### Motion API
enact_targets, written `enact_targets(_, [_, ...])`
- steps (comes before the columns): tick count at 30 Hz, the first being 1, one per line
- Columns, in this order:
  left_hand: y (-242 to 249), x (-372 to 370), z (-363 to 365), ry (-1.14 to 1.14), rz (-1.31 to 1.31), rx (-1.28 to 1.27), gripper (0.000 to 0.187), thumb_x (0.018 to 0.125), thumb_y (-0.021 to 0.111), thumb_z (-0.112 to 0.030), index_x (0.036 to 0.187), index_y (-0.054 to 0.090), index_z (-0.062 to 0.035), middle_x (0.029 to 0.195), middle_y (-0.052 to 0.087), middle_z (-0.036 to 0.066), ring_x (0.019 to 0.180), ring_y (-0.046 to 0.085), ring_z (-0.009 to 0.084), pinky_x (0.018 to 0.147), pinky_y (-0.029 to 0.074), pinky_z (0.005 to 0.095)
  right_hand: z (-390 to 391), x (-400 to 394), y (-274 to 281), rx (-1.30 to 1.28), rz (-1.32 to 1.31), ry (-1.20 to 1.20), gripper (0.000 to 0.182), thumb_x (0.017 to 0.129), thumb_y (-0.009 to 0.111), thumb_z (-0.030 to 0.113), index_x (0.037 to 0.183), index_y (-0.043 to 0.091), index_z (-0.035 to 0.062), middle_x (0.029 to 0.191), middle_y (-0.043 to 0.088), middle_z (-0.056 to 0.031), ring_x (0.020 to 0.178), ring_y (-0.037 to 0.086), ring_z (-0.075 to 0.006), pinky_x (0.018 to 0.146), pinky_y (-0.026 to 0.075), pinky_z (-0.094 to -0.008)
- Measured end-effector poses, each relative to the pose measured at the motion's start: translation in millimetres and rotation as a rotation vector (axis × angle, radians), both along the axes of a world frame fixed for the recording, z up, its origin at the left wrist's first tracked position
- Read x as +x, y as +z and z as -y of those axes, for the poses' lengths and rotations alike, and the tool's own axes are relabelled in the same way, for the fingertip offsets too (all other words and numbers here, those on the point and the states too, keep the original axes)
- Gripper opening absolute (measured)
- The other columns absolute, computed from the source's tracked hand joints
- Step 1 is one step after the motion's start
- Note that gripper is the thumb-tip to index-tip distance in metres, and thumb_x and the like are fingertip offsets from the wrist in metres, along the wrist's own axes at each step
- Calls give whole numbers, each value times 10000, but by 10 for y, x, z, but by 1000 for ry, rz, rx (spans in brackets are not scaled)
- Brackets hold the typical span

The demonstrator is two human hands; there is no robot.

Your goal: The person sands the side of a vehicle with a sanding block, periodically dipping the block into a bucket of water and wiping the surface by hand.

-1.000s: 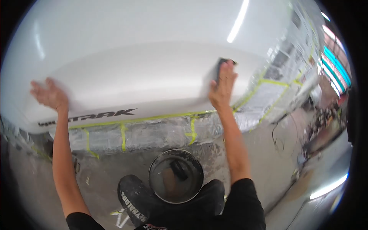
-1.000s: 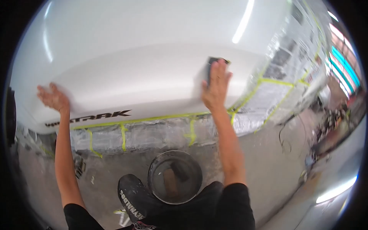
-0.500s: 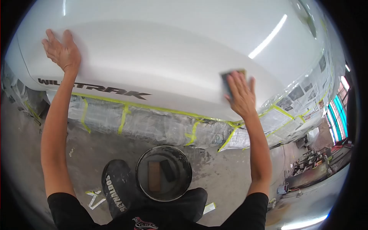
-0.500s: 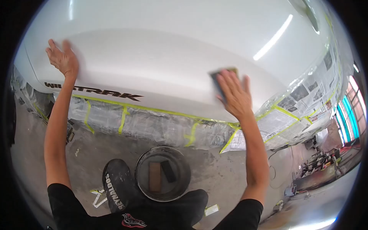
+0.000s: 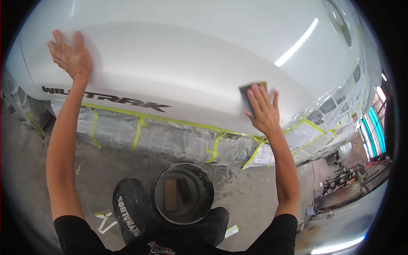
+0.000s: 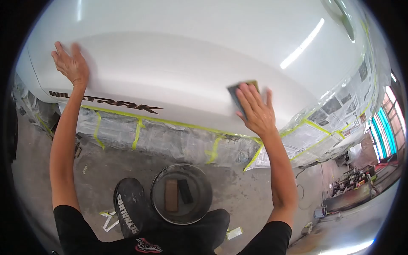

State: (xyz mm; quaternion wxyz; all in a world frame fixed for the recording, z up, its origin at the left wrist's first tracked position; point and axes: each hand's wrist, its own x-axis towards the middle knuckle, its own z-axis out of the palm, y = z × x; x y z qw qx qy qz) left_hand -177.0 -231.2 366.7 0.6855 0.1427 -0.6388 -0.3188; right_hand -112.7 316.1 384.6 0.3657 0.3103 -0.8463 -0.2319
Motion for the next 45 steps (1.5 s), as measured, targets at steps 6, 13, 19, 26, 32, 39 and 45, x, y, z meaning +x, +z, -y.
enact_targets(6, [19, 40, -33, 2, 8, -5, 802, 949, 434, -598, 1540, 213, -103, 1556, 70, 308, 1436, 76, 461, 1152, 103, 560, 1892, -191, -23, -202, 88, 417, 747, 845, 649, 420, 1458, 419, 60, 1546, 364, -101, 1434, 319, -277, 1167, 228, -503])
enact_targets(13, [-65, -23, 47, 9, 0, -34, 804, 945, 443, -603, 1539, 222, -109, 1556, 69, 306, 1436, 76, 460, 1151, 113, 561, 803, 31, 167, 43, 65, 19, 835, 797, 683, 447, 1510, 355, 162, 1572, 341, -12, 1449, 310, -179, 1174, 151, -540])
enact_targets(19, [-54, -2, 46, 22, 10, -8, 796, 944, 456, -594, 1538, 233, -113, 1560, 70, 298, 1442, 73, 452, 1151, 118, 562, 1315, -110, -58, -81, 166, 115, 811, 825, 663, 419, 1495, 359, 78, 1586, 295, -88, 1469, 264, -252, 1155, 145, -598])
enact_targets(26, [-14, 4, 0, 24, 3, 15, 796, 941, 448, -609, 1539, 236, -128, 1554, 98, 303, 1436, 97, 460, 1154, 114, 557, 1390, -122, 168, 80, -1, 248, 727, 882, 574, 473, 1497, 384, 133, 1573, 336, -21, 1457, 291, -191, 1181, 148, -536])
enact_targets(32, [-37, 2, 12, 18, -2, -5, 792, 944, 451, -602, 1543, 228, -133, 1552, 84, 311, 1430, 98, 464, 1144, 124, 579, 287, -122, 8, -116, -24, 59, 848, 785, 716, 344, 1506, 348, 89, 1581, 303, -113, 1482, 231, -290, 1146, 83, -644])
enact_targets(39, [18, 10, -2, 65, 11, -18, 760, 961, 452, -559, 1537, 240, -111, 1547, 128, 310, 1433, 110, 455, 1151, 124, 554, 1904, -171, 212, -28, -66, 358, 686, 901, 573, 457, 1474, 409, 119, 1548, 376, -53, 1442, 322, -220, 1156, 196, -545])
enact_targets(45, [-53, -28, 53, 36, -18, -12, 784, 948, 447, -591, 1543, 228, -130, 1553, 96, 309, 1435, 97, 457, 1147, 124, 569, -297, 54, 0, -42, -104, -19, 893, 748, 759, 301, 1513, 342, 106, 1583, 309, -80, 1475, 261, -263, 1140, 101, -647])
